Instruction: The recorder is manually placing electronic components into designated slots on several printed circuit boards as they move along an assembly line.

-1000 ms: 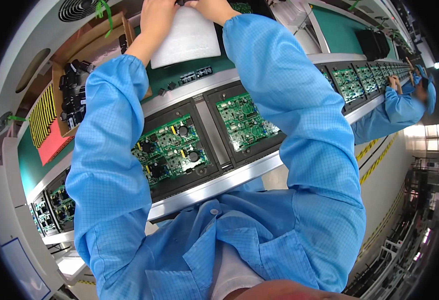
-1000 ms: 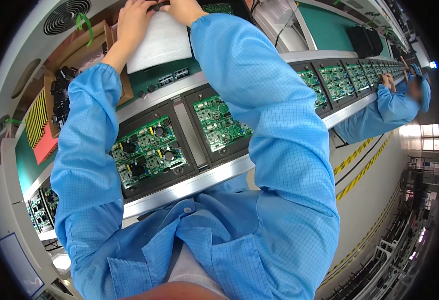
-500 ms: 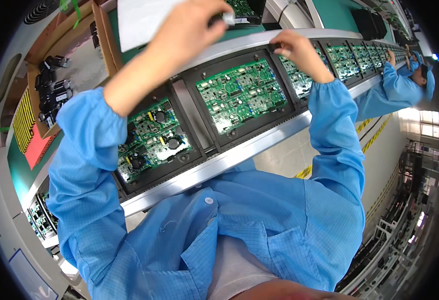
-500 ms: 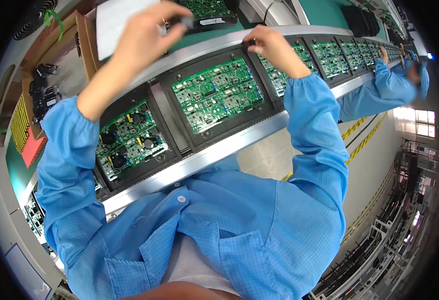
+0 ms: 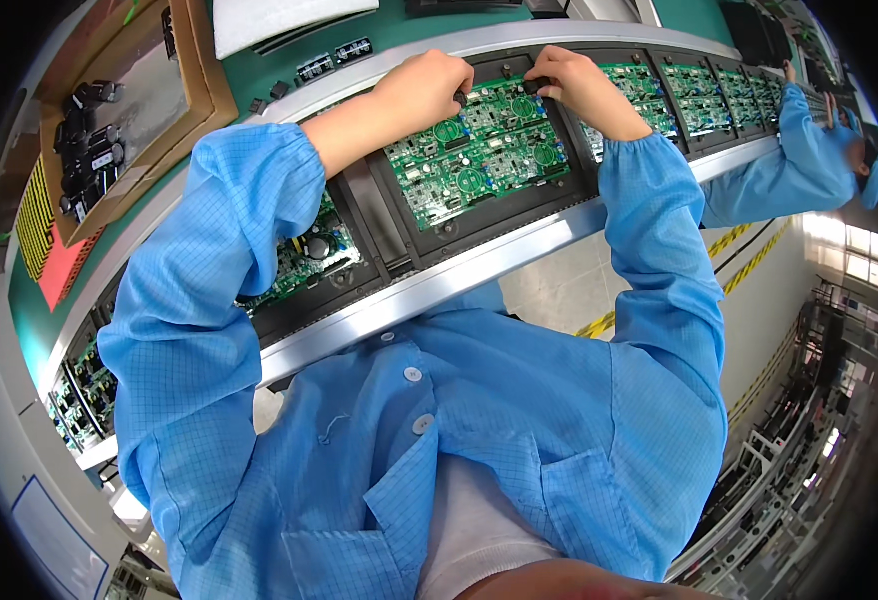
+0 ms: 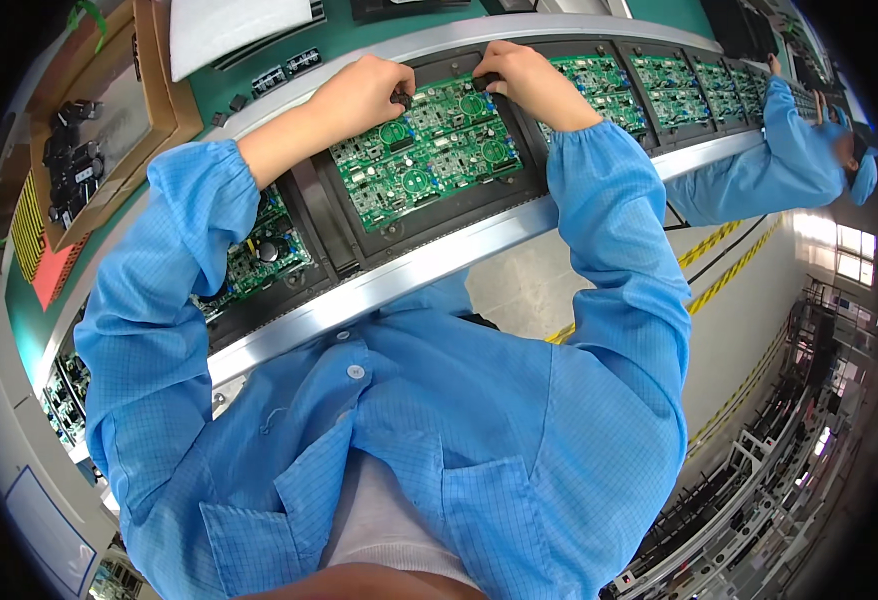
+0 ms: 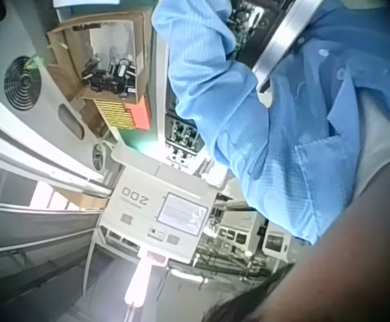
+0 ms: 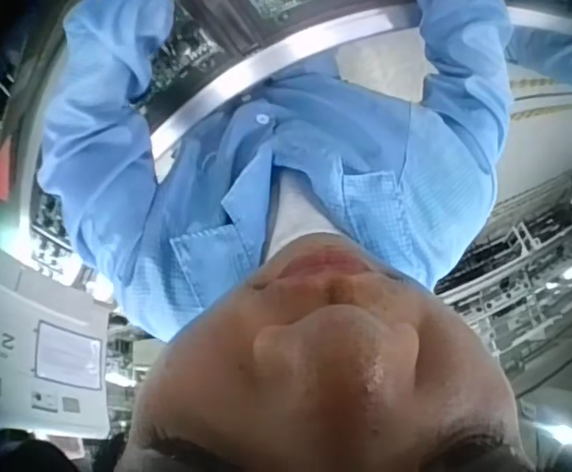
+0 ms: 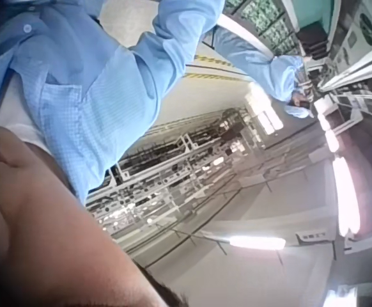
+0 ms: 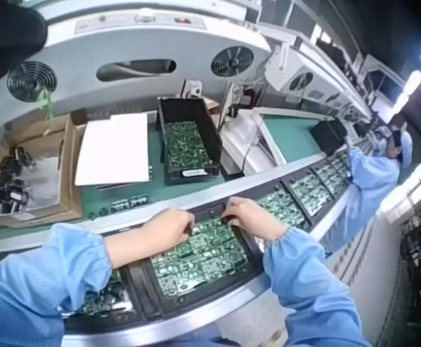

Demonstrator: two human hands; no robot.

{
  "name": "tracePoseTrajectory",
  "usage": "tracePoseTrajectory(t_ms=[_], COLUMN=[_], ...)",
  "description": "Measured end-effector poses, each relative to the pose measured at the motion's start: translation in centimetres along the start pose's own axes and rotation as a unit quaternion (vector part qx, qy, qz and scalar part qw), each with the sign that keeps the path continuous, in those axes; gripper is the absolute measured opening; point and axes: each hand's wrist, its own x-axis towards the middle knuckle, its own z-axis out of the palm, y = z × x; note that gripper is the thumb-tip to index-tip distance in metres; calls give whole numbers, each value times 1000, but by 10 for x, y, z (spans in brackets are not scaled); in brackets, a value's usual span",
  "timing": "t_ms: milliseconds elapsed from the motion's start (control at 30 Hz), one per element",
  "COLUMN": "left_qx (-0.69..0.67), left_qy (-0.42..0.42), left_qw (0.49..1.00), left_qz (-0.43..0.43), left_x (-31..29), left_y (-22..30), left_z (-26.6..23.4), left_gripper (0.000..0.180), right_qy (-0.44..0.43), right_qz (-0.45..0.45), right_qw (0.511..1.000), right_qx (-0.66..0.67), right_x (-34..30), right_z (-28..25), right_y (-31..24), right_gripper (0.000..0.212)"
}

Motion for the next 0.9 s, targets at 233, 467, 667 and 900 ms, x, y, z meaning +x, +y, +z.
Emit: tracePoseTrajectory(t_ms=[233,467,667,900], left_qx=[60,58,-33,-119], left_qy=[-56,53,-1,-27], left_qw=[996,996,999,992], left_qz=[-18,46,-21,0], left_x=[-2,-8,-33,-41], left_y=[16,7,46,60], left_z=[-2,-6,-19,4], left_gripper=[19,28,25,26], right_qy=[60,65,84,71], right_qz=[142,116,92,94], right_qw=[979,974,983,986], right_qx=[130,182,138,119], right_x=[-55,-75,-72,-81], right_z=[-18,12,17,17], right_y=[-20,-25,-24,-32], right_gripper=[25,21,19,17])
